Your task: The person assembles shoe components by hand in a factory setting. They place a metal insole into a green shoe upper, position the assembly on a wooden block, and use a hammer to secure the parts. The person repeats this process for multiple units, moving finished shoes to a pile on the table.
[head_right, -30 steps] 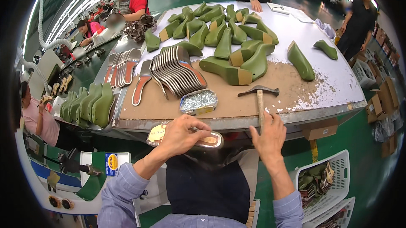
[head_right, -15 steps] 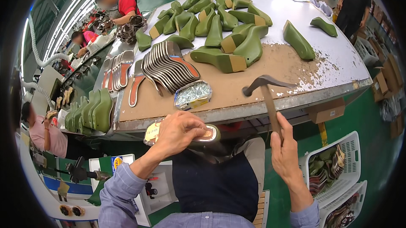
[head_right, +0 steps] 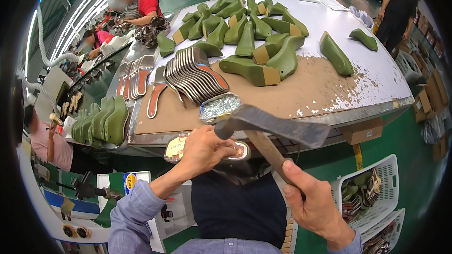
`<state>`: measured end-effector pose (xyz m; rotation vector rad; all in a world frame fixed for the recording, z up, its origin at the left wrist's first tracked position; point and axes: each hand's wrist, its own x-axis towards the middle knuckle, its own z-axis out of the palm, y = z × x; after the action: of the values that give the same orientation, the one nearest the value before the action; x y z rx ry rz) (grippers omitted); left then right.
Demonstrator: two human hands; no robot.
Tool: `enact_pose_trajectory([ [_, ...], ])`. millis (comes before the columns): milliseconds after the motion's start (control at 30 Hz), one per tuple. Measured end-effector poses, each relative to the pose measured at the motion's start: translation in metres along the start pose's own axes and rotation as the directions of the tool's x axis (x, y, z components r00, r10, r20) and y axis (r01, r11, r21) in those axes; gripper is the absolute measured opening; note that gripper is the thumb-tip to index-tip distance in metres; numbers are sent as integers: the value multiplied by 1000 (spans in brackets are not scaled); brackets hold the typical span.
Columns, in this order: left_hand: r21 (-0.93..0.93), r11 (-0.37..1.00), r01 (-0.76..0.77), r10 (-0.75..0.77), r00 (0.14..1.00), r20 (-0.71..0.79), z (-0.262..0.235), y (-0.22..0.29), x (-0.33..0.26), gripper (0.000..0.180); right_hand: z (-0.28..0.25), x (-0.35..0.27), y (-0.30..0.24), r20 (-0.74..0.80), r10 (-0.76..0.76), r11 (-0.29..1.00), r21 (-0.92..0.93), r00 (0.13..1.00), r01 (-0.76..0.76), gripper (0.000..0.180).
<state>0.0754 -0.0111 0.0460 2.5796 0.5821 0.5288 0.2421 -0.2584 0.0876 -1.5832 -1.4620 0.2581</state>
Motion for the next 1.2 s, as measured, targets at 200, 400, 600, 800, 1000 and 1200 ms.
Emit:
enact_pose_trajectory([
  [200, 7, 999, 54, -55, 991, 122, 0, -6, 0, 33, -3, 11, -9, 154, 300, 954, -64, 941, -294, 50],
  [400, 280, 948, -149, 84, 969, 231, -19, -15, -4, 57, -1, -24, 11, 26, 411, 899, 157, 911, -410, 50],
  [600, 223, 975, -28, -39, 956, 291, -20, -3, -1, 55, -4, -40, 21, 1, 444, 885, 158, 896, -439, 51],
  [800, 218, 975, -39, -23, 961, 277, -17, -3, 0, 53, -3, -36, 16, 4, 332, 940, 78, 943, -331, 50],
  [1000, 261, 965, -35, -35, 966, 257, -13, -3, 0, 57, 0, -17, 12, 16, 123, 992, 16, 992, -123, 50],
  [1200, 469, 867, -165, 29, 958, 285, -3, -6, -11, 64, -22, 10, -10, 32, -33, 983, -181, 999, 38, 52],
])
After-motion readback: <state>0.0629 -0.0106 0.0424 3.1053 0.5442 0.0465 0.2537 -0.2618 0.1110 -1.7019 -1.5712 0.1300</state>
